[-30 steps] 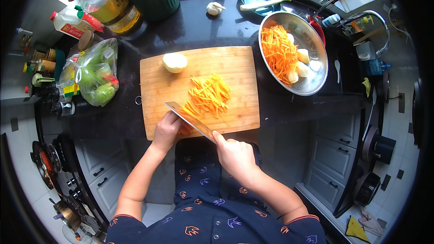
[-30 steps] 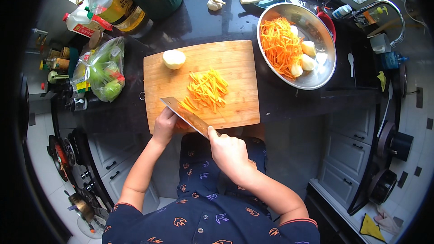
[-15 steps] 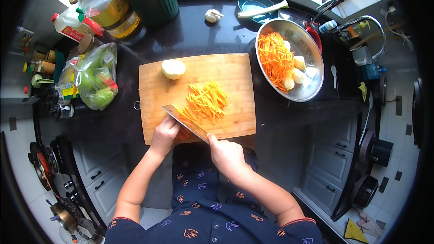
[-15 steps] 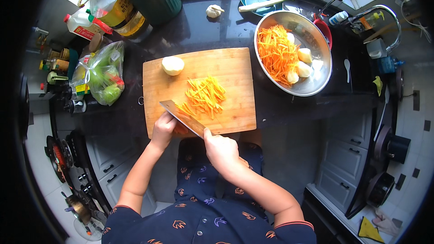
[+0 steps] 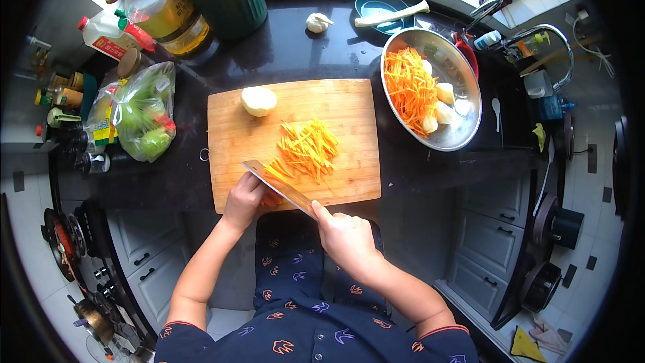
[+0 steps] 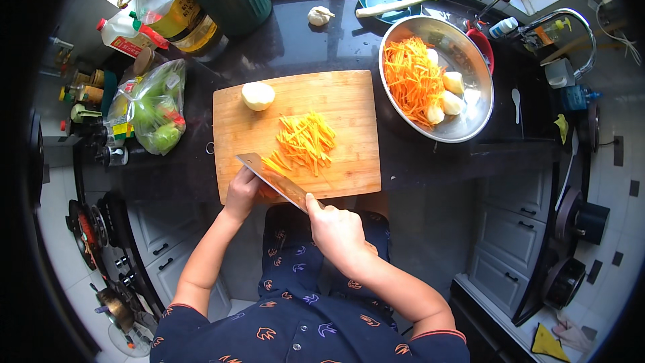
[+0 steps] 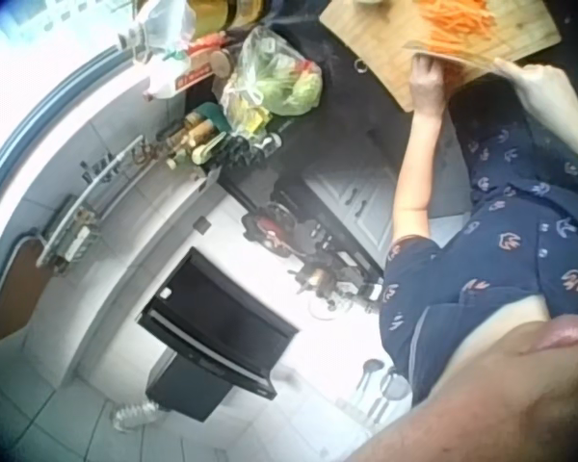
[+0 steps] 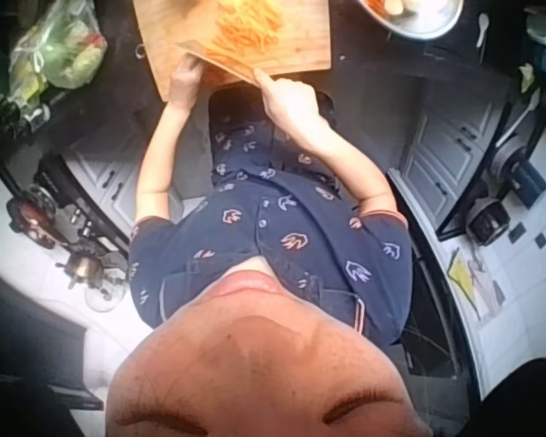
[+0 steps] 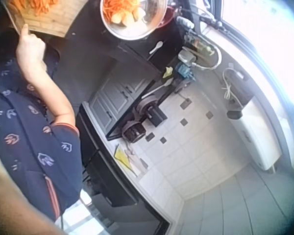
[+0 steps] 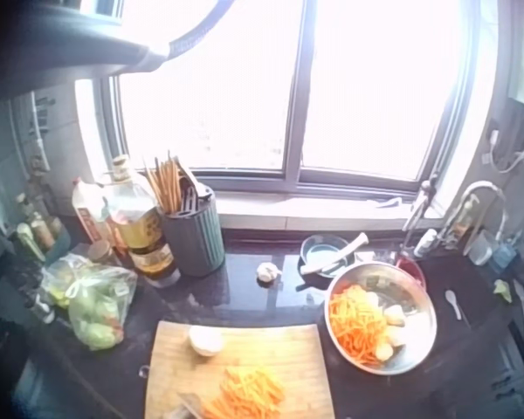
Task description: The person uses a cleaver to slice a carrot into thin strips on a wooden cutting board. After finishing the carrot, they transfer the sliced pieces into a metal bowl containing other vegetables.
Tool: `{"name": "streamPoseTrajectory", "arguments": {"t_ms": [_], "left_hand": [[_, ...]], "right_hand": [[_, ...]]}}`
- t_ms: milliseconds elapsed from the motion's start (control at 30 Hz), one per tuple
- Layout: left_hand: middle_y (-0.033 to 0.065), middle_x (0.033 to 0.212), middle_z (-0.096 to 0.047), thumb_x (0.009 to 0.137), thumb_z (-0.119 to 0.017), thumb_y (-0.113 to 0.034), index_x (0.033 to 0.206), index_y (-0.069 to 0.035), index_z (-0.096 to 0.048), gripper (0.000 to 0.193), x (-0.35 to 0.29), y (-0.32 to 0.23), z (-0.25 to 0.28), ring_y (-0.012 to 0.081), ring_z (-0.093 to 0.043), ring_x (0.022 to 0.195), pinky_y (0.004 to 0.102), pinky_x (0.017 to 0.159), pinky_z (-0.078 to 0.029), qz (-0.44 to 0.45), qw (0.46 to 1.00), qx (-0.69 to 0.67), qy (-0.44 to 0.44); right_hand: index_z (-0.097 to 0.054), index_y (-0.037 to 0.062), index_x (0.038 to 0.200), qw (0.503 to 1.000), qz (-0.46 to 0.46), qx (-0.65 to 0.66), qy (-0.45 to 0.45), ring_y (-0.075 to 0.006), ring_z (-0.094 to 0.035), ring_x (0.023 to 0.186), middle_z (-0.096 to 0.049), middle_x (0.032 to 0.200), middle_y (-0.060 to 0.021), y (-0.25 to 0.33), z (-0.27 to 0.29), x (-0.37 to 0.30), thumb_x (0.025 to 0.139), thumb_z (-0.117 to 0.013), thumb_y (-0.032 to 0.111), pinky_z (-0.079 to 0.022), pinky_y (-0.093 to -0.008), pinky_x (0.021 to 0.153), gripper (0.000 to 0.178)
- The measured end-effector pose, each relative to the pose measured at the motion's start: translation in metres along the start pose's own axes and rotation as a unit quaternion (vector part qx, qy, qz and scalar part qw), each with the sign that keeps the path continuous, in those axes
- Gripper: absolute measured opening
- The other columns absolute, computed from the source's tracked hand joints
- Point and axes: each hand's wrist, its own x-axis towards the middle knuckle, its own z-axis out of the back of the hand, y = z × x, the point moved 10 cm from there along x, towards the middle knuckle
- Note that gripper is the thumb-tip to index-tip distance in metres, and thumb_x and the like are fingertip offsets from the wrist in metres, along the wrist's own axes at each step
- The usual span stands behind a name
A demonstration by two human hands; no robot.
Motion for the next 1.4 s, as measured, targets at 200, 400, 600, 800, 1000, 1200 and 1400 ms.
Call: {"name": "streamPoseTrajectory", "arguments": {"t_ms": [200,400,600,800,1000,1200,1400], "left_hand": [[0.0061,0.088,-0.068,0.062,-0.078,-0.002,0.093,-0.005,-0.073,0.032,0.004,-0.003,0.002,0.0259,-0.069,0.086,0.0357,0.067,-0.061,-0.004,1.000,0.002,0.011],[0.0070,0.090,-0.067,0.065,-0.075,-0.001,0.094,-0.004,-0.073,0.029,0.000,0.003,-0.002,0.0264,-0.069,0.087,0.0353,0.068,-0.061,0.009,1.000,-0.018,0.022],[0.0087,0.091,-0.067,0.066,-0.073,0.001,0.094,-0.004,-0.072,0.028,0.000,0.003,-0.004,0.0263,-0.069,0.088,0.0342,0.069,-0.061,0.004,1.000,0.006,0.024],[0.0092,0.092,-0.067,0.066,-0.074,0.000,0.099,-0.004,-0.073,0.033,-0.001,0.009,-0.008,0.0270,-0.070,0.088,0.0340,0.069,-0.061,0.050,0.996,-0.060,0.041],[0.0084,0.094,-0.069,0.066,-0.074,0.000,0.100,-0.004,-0.073,0.034,-0.002,0.004,-0.004,0.0274,-0.071,0.088,0.0347,0.068,-0.061,-0.001,1.000,-0.003,0.006],[0.0081,0.095,-0.069,0.065,-0.074,0.001,0.099,-0.003,-0.073,0.034,0.001,0.003,-0.002,0.0277,-0.071,0.087,0.0348,0.069,-0.062,0.011,1.000,-0.006,0.003],[0.0077,0.092,-0.069,0.065,-0.073,0.002,0.094,-0.003,-0.073,0.029,-0.002,0.007,-0.003,0.0262,-0.071,0.086,0.0335,0.067,-0.062,0.007,1.000,-0.010,0.005]], "right_hand": [[-0.063,0.0038,0.124,0.999,-0.003,-0.024,0.028,-0.0290,-0.069,0.056,-0.067,0.066,-0.0129,-0.005,-0.011,-0.004,0.084,-0.062,0.009,-0.056,-0.0397,0.052,0.040],[-0.064,0.0050,0.121,0.999,-0.008,-0.033,0.015,-0.0326,-0.067,0.053,-0.064,0.062,-0.0146,-0.001,-0.031,0.012,0.090,-0.059,0.009,-0.054,-0.0436,0.051,0.032],[-0.065,0.0067,0.117,1.000,-0.001,-0.016,-0.003,-0.0340,-0.067,0.053,-0.064,0.060,-0.0157,-0.003,-0.032,0.024,0.093,-0.059,0.010,-0.054,-0.0450,0.051,0.026],[-0.065,0.0079,0.127,1.000,0.008,-0.004,-0.002,-0.0305,-0.068,0.054,-0.066,0.064,-0.0142,-0.001,-0.012,0.009,0.091,-0.059,0.012,-0.055,-0.0411,0.051,0.036],[-0.067,0.0101,0.122,1.000,-0.005,0.000,0.009,-0.0319,-0.066,0.053,-0.064,0.062,-0.0145,-0.005,-0.003,-0.004,0.094,-0.063,0.015,-0.054,-0.0433,0.049,0.029],[-0.065,0.0086,0.124,0.999,-0.020,-0.013,0.037,-0.0331,-0.066,0.054,-0.064,0.063,-0.0142,-0.013,-0.020,-0.004,0.090,-0.061,0.010,-0.054,-0.0437,0.050,0.034],[-0.064,0.0061,0.122,0.998,-0.030,-0.049,0.035,-0.0324,-0.068,0.056,-0.065,0.063,-0.0141,-0.003,-0.031,0.012,0.087,-0.059,0.008,-0.054,-0.0428,0.052,0.036]]}}
